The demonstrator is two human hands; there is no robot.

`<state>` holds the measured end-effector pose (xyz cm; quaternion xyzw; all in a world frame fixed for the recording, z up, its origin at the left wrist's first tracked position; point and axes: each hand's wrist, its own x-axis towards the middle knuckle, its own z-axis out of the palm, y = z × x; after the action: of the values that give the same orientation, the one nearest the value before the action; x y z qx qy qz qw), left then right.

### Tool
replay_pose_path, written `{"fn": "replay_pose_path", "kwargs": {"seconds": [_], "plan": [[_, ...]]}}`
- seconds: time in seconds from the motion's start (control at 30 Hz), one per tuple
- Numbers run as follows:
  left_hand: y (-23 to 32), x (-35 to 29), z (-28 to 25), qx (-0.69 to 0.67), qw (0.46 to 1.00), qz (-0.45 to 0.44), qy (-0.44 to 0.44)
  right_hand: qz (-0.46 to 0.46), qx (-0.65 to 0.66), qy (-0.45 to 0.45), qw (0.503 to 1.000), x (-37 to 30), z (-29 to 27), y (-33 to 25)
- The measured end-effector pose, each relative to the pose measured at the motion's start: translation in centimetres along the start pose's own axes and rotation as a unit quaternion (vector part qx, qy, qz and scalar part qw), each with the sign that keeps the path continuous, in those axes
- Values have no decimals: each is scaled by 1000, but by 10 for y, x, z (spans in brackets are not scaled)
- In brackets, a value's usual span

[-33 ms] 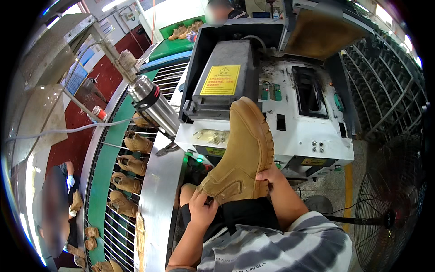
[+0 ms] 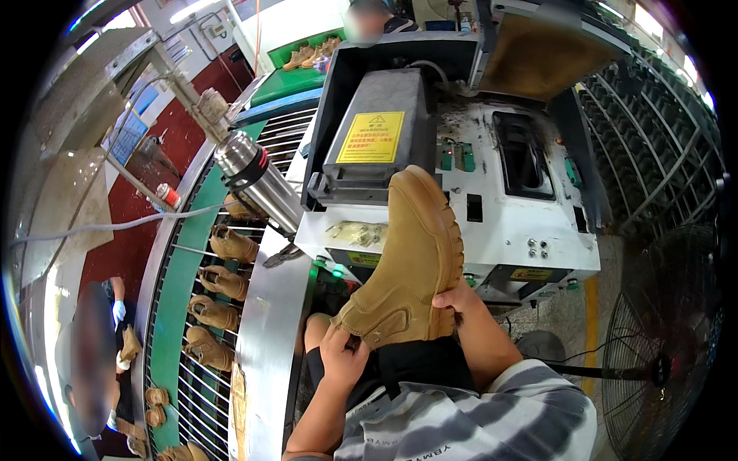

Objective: The person takes boots from a conveyor belt and places them into an industrial heat press or steaming machine to shape the soles, then returns them to the conveyor.

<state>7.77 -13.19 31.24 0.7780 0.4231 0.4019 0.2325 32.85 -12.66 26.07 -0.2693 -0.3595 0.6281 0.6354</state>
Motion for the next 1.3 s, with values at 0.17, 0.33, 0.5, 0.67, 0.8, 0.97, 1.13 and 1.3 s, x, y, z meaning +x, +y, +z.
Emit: {"fn": "replay_pose_path", "kwargs": {"seconds": [0.17, 0.33, 0.5, 0.67, 0.8, 0.97, 1.13, 1.3], "plan": [[-3, 4, 5, -257, 956, -110, -85, 38, -20, -8, 999, -13, -3, -3], [4, 15, 22, -237, 954, 18, -182, 45, -78, -2, 996, -24, -2, -33], [23, 33, 38, -260, 934, 32, -242, 120, -124, 24, 985, -40, -15, -71], [18, 46, 74, -201, 928, -11, -312, 32, -184, 136, 973, -58, -29, -106], [-22, 27, 103, -274, 926, -46, -256, -44, -288, 218, 931, -44, -47, -161], [-141, -16, 87, -148, 962, -181, -142, -93, -422, 306, 849, -13, -86, -236], [-241, -78, 54, 45, 976, -209, -43, -63, -624, 352, 694, 58, -124, -303], [-227, -85, 50, 30, 979, -176, -96, 55, -731, 390, 558, 135, -203, -317]]}}
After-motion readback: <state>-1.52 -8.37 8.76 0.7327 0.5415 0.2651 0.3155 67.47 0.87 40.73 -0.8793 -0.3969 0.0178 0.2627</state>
